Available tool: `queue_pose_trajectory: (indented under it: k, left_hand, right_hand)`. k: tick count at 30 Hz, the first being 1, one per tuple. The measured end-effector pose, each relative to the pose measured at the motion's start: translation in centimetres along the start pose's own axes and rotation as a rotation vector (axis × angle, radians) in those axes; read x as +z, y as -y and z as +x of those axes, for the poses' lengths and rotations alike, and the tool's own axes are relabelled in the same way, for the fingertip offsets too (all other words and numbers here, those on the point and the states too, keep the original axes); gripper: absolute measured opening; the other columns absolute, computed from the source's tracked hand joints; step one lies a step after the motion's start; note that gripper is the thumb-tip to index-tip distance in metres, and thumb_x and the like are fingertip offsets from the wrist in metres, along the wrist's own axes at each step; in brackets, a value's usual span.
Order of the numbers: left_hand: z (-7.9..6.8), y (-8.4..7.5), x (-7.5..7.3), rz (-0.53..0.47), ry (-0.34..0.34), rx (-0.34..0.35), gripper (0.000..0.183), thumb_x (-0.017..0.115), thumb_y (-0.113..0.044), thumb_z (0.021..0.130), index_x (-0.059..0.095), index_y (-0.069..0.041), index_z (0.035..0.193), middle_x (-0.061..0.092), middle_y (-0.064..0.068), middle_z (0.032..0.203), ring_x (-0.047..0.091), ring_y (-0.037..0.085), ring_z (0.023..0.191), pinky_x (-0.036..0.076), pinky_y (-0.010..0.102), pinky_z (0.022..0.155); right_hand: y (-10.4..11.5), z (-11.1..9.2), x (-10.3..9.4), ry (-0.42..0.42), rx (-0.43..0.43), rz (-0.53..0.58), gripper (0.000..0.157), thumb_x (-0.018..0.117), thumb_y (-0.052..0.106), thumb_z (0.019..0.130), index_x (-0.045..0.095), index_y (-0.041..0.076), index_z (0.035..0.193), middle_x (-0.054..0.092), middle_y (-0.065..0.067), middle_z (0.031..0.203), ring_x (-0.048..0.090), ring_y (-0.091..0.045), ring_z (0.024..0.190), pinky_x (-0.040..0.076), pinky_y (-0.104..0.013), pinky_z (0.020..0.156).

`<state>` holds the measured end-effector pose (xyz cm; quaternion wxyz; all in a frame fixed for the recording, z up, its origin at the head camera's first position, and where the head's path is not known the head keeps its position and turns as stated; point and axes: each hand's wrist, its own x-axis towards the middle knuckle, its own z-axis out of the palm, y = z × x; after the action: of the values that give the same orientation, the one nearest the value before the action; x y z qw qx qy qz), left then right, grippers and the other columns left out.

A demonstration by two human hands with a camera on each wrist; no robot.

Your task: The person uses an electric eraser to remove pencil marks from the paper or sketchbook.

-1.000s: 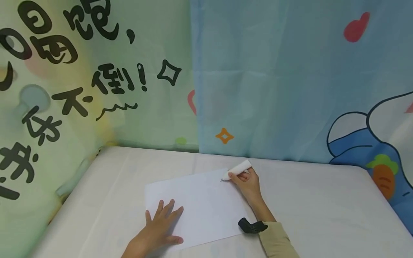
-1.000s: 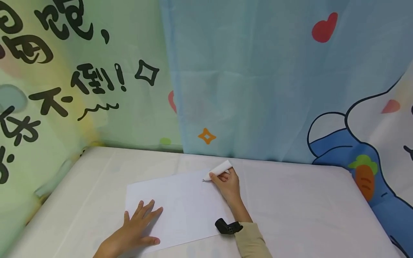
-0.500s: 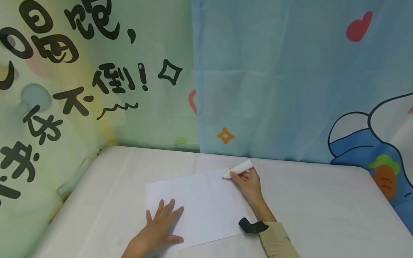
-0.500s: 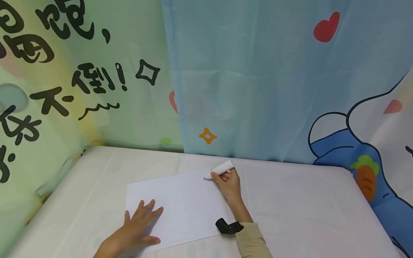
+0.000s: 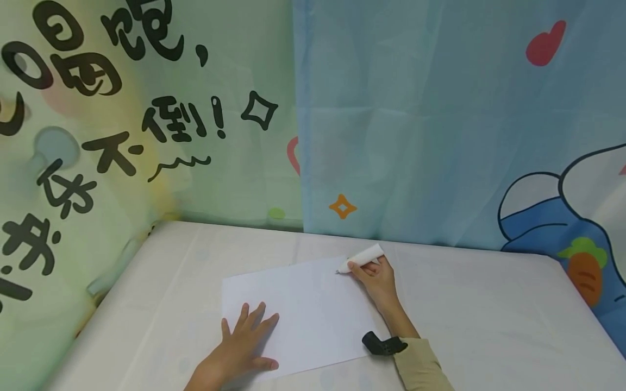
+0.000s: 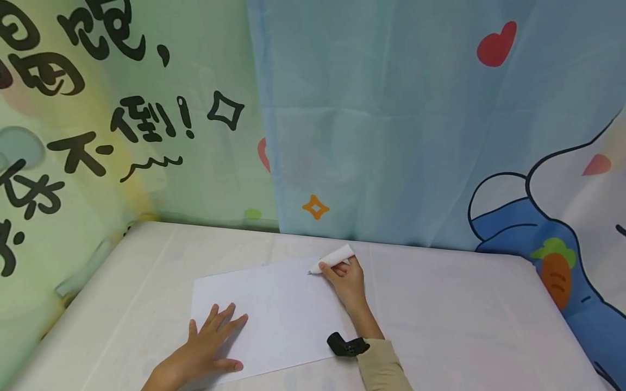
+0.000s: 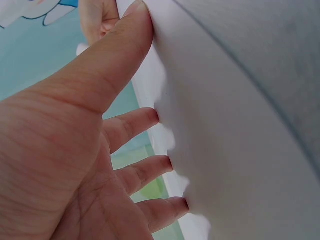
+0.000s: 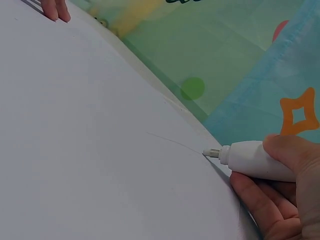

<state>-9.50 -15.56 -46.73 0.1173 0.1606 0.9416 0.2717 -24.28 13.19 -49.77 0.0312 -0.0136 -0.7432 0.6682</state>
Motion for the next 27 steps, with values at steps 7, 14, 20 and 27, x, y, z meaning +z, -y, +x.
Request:
queue_pose_trajectory:
  k: [7,14,20,27]
  left_hand:
    - [-0.05,-0.10,-0.04,0.004,0.007,-0.005,0.086,0.077,-0.040,0.078,0.040,-0.005,0.146,0.023,0.031,0.154,0.009,0.062,0.138,0.006,0.086,0.091]
    - [-0.01,0.03,0.06,0.008,0.004,0.010,0.086,0.077,-0.040,0.078,0.039,-0.003,0.146,0.023,0.031,0.154,0.009,0.063,0.138,0.006,0.087,0.089]
    - [0.01,0.05,0.06,0.003,0.002,0.011,0.086,0.077,-0.040,0.077,0.040,-0.003,0.146,0.024,0.032,0.153,0.010,0.063,0.137,0.007,0.087,0.089]
    - [0.04,-0.02,0.03,0.019,-0.007,0.011,0.086,0.078,-0.040,0.077,0.040,-0.003,0.145,0.026,0.032,0.153,0.011,0.064,0.137,0.008,0.087,0.089]
  right_hand:
    - [-0.02,-0.04,-0.04,0.006,-0.005,0.005,0.052,0.072,0.005,0.088,0.043,-0.009,0.129,0.067,-0.030,0.109,0.069,-0.002,0.081,0.052,-0.013,0.072]
    - [-0.01,-0.01,-0.04,0.002,0.004,0.004,0.050,0.069,0.000,0.089,0.040,-0.009,0.130,0.065,-0.033,0.112,0.066,0.005,0.078,0.053,-0.014,0.072]
    - [-0.01,-0.05,-0.02,-0.006,0.006,-0.008,0.049,0.068,0.000,0.090,0.040,-0.008,0.129,0.064,-0.034,0.114,0.067,0.001,0.083,0.053,-0.015,0.074]
    - [-0.05,-0.05,-0.03,-0.017,0.008,-0.043,0.050,0.070,0.002,0.089,0.040,-0.008,0.128,0.063,-0.034,0.115,0.069,-0.020,0.098,0.054,-0.017,0.076]
